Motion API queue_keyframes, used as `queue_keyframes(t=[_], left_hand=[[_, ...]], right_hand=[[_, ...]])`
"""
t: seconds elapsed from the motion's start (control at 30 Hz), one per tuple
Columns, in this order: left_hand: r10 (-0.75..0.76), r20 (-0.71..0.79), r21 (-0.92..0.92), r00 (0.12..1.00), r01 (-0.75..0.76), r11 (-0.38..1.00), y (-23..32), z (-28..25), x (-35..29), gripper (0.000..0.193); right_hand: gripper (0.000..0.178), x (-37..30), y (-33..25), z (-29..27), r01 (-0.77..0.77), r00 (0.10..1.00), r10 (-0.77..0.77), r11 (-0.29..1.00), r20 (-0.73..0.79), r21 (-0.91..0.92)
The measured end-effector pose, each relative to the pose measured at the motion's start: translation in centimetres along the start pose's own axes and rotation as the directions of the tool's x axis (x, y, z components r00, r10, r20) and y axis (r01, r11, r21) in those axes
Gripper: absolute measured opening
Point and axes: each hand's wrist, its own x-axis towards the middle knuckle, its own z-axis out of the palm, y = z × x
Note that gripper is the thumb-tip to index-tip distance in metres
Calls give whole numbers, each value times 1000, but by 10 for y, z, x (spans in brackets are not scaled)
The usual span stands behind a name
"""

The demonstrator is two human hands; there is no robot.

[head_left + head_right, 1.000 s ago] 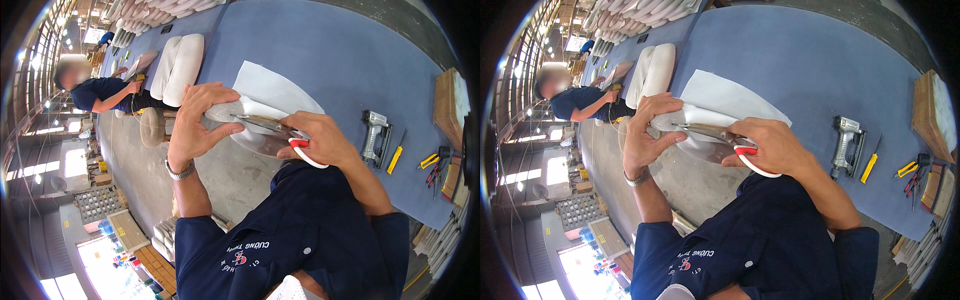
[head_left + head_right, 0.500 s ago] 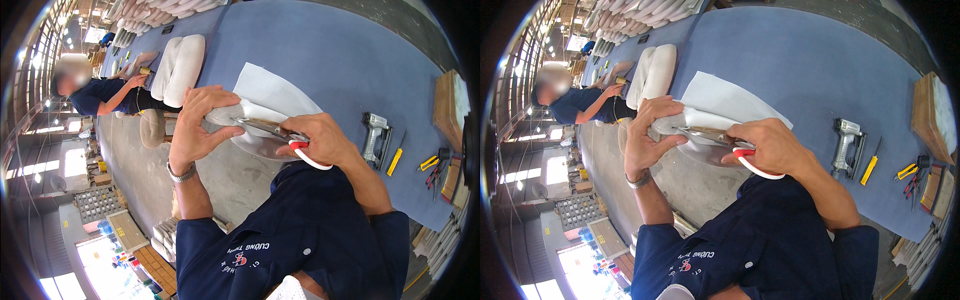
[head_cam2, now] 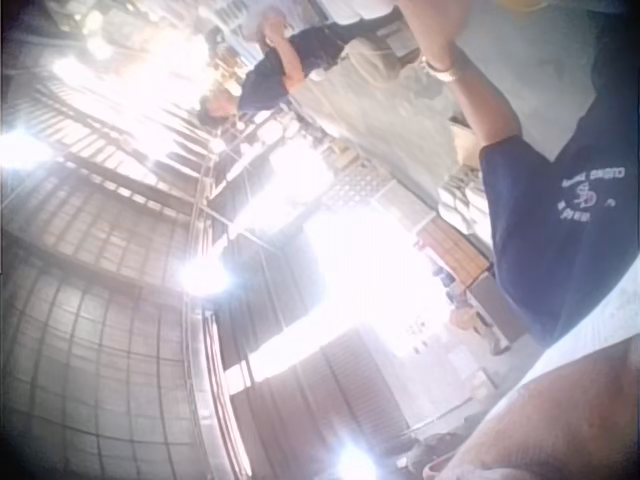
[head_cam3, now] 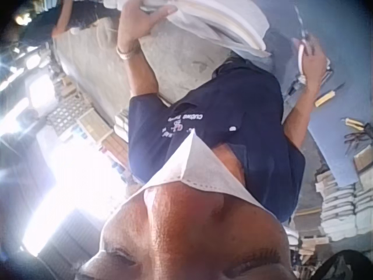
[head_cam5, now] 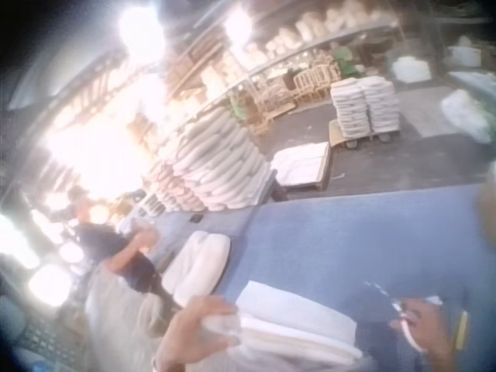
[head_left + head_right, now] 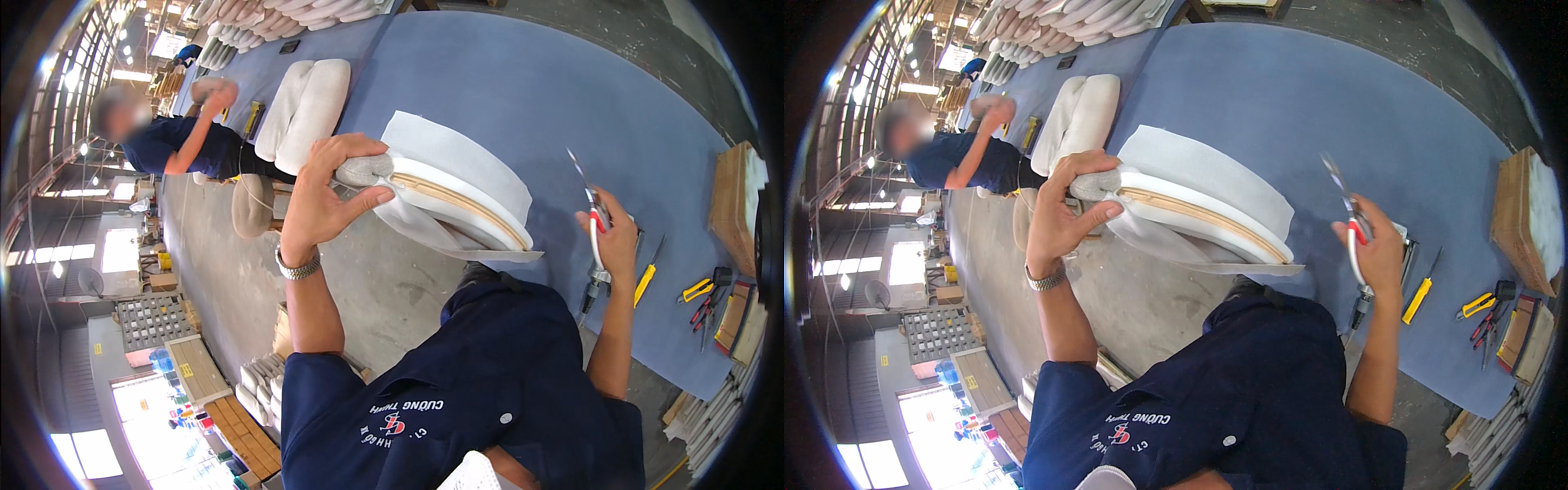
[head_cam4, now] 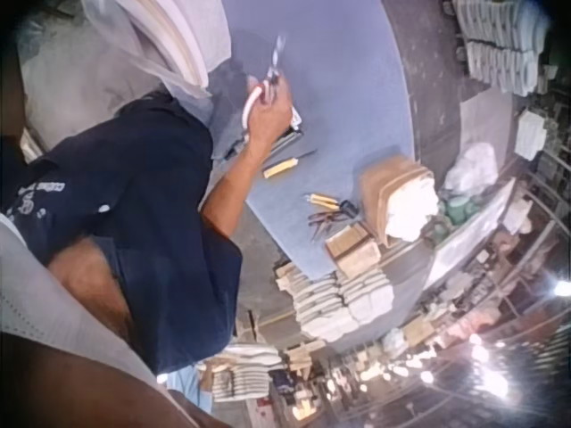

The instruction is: The person wraps a white fabric cover around a cushion, uses a staple gun to secure the fabric, and trims excess material with scissors. The person repeats this process on multiple cushions, adjusting and smoothing the fabric before stapling.

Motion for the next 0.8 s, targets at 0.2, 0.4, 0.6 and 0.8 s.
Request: queue_keyframes(t=[0.2, 0.4, 0.6, 0.8], left_hand=[[59, -10, -10, 998, -59, 998, -4, 4, 5, 52], [117, 27, 14, 993, -118, 993, -2, 1, 9, 49], [74, -1, -72, 997, -74, 995, 11, 9, 16, 38], [68, 53, 9, 996, -69, 998, 27, 20, 35, 46]], right_hand=[[54, -38, 199, -53, -309, 937, 234, 901, -258, -305], [54, -66, 242, -119, -550, 833, 492, 693, -252, -467], [49, -30, 174, -97, -259, 946, 212, 950, -246, -177], [19, 12, -65, -4, 360, 932, -347, 862, -103, 358]])
